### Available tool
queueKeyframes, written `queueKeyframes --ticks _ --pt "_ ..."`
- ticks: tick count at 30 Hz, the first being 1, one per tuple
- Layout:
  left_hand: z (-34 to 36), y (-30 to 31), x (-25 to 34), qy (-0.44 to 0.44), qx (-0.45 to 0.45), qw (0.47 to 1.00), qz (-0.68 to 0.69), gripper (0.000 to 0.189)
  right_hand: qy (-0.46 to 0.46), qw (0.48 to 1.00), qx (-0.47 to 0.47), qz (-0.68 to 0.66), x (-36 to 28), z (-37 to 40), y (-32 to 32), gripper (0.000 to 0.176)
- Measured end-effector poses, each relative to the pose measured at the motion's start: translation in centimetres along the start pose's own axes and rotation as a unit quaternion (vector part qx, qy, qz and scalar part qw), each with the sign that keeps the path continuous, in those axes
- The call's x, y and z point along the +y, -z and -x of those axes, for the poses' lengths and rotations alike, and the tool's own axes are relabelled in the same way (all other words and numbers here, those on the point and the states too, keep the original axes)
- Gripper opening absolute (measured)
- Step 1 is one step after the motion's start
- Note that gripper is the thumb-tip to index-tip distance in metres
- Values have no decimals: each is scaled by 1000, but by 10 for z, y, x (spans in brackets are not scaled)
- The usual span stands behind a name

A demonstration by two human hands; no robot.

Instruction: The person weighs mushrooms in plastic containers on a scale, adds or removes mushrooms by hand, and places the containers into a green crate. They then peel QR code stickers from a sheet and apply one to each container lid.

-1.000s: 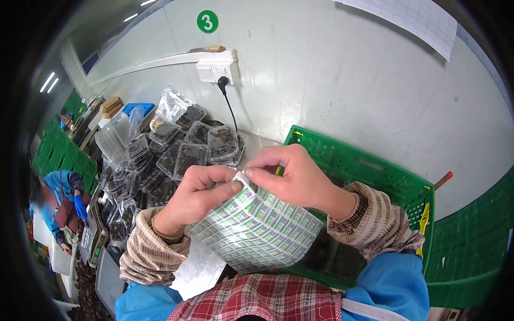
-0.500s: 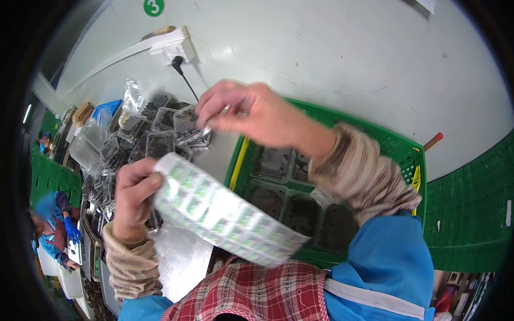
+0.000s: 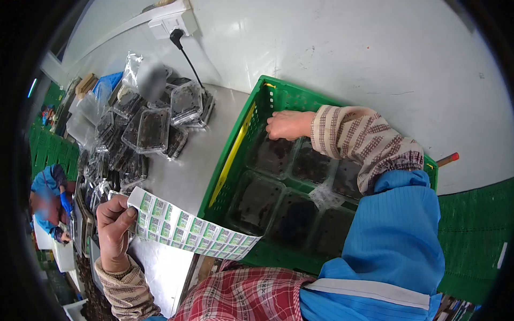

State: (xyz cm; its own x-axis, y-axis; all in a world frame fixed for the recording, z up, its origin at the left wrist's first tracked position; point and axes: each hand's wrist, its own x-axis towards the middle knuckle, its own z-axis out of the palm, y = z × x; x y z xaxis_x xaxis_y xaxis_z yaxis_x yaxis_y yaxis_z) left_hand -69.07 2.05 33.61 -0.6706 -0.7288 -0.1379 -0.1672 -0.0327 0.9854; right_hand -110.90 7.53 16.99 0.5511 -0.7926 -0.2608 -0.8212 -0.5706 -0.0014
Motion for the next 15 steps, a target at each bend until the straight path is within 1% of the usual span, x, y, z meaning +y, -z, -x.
queueKeyframes --ticks 2,3,5,9,11,15 --pt "2 -3 -3 6 8 1000 11 10 42 998 -42 31 6 -2 -4 29" --pt "3 -4 -4 9 10 1000 13 10 46 998 -41 29 10 -3 -7 29" --pt "4 -8 -6 14 14 1000 14 10 69 997 -12 38 16 -4 -11 40" --pt "5 -14 -7 12 15 1000 22 9 86 995 -30 35 22 -11 -14 42" --pt "4 -16 -5 10 13 1000 15 9 100 994 -24 32 24 -16 -19 39" --pt "-2 -22 -2 17 8 1000 8 8 88 995 -34 22 27 -24 -17 40"
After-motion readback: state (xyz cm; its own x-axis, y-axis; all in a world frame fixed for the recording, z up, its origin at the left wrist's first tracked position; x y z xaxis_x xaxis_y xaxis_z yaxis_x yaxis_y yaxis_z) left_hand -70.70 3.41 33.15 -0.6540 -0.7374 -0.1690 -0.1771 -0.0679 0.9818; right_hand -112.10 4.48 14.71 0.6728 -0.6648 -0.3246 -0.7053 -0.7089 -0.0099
